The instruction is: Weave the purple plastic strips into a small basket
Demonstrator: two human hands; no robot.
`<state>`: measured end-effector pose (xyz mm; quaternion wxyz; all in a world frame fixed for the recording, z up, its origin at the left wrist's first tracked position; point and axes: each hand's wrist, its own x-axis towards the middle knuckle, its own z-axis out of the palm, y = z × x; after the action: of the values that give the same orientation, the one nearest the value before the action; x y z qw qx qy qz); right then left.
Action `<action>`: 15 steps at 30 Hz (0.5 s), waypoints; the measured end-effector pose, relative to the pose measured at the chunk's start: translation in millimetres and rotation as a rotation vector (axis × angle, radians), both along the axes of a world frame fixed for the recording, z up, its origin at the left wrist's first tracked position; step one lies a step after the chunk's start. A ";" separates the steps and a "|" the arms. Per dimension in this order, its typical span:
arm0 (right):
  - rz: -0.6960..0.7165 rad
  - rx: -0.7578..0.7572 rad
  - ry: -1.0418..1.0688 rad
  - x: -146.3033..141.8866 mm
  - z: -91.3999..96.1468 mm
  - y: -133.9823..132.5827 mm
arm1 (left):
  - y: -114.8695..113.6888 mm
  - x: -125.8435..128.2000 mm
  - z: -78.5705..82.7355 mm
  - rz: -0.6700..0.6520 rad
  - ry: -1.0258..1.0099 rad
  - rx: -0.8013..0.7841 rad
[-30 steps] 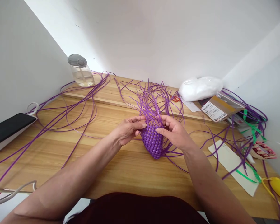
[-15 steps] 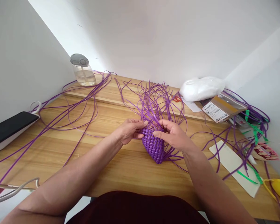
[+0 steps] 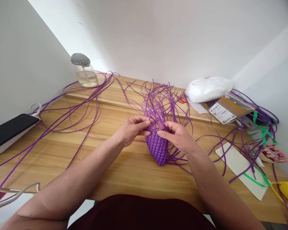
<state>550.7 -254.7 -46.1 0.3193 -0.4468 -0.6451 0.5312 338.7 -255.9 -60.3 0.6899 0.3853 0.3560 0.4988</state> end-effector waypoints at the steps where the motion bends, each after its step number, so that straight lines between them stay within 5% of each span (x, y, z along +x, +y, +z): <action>1: 0.000 -0.010 0.002 -0.3 1.2 -0.3 | 0.2 -1.2 0.2 -0.021 0.021 0.004; 15: 0.117 -0.071 0.021 0.0 7.8 2.1 | 3.1 -9.5 -0.5 -0.207 0.103 0.022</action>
<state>550.6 -252.6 -38.3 0.2783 -0.4139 -0.6474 0.5763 329.2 -252.7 -60.7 0.7143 0.4527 0.3436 0.4083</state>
